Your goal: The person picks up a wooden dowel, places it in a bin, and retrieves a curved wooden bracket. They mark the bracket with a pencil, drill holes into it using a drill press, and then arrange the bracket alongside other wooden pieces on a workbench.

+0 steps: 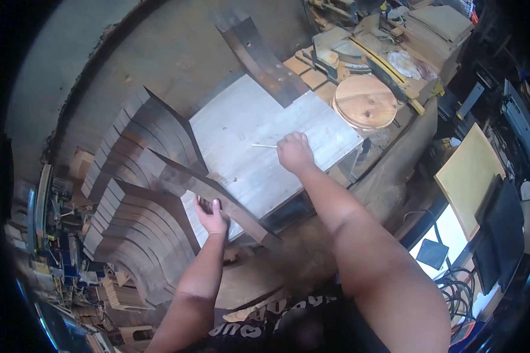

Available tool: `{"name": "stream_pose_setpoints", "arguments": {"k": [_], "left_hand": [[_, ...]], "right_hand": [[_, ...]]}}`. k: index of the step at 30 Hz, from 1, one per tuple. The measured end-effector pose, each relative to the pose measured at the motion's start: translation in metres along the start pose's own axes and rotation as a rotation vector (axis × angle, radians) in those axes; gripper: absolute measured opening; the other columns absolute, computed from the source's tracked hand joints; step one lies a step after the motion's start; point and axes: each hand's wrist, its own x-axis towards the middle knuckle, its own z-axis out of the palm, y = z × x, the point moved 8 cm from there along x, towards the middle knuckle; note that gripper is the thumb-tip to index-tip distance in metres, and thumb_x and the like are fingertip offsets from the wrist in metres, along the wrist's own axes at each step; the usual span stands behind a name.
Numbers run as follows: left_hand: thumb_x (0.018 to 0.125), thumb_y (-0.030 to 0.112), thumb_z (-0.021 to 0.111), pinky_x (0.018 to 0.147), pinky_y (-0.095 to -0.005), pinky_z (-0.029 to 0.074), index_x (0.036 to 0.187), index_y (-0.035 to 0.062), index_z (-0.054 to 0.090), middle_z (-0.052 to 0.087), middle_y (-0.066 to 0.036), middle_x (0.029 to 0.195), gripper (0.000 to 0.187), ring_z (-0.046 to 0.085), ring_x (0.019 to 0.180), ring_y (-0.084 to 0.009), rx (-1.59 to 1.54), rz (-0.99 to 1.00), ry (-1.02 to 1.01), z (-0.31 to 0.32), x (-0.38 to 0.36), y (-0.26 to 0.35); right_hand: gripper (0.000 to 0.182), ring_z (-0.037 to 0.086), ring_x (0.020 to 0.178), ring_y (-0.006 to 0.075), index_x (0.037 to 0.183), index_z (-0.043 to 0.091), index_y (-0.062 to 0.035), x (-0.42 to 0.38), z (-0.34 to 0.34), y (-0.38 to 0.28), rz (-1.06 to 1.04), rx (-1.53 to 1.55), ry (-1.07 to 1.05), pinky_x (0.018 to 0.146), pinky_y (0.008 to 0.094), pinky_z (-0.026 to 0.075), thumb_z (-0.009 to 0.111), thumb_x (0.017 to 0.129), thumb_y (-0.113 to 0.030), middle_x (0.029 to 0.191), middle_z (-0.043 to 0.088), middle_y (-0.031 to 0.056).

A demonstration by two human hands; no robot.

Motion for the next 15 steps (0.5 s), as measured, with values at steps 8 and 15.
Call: {"name": "stream_pose_setpoints", "arguments": {"k": [8, 15], "left_hand": [[0.087, 0.016, 0.089, 0.104, -0.0358, 0.053, 0.146, -0.0068, 0.044, 0.07, -0.018, 0.129, 0.077, 0.068, 0.118, -0.0247, 0.34, -0.2, -0.175, 0.017, 0.071, 0.122], [0.078, 0.035, 0.096, 0.084, -0.0357, 0.057, 0.121, -0.007, 0.058, 0.063, -0.009, 0.101, 0.071, 0.064, 0.091, -0.022, 0.909, 0.143, -0.061, -0.063, -0.063, 0.213]], "right_hand": [[0.029, 0.06, 0.117, 0.0303, 0.107, 0.079, -0.0099, -0.001, -0.006, 0.004, 0.008, -0.022, -0.001, 0.108, 0.0458, 0.041, 0.071, 0.091, -0.032, 0.11, 0.072, 0.0108], [0.032, 0.062, 0.116, 0.0339, 0.106, 0.079, -0.0095, -0.007, -0.01, -0.005, -0.047, -0.085, 0.078, 0.108, 0.048, 0.043, 0.072, 0.088, -0.035, 0.11, 0.074, 0.0128]]}}
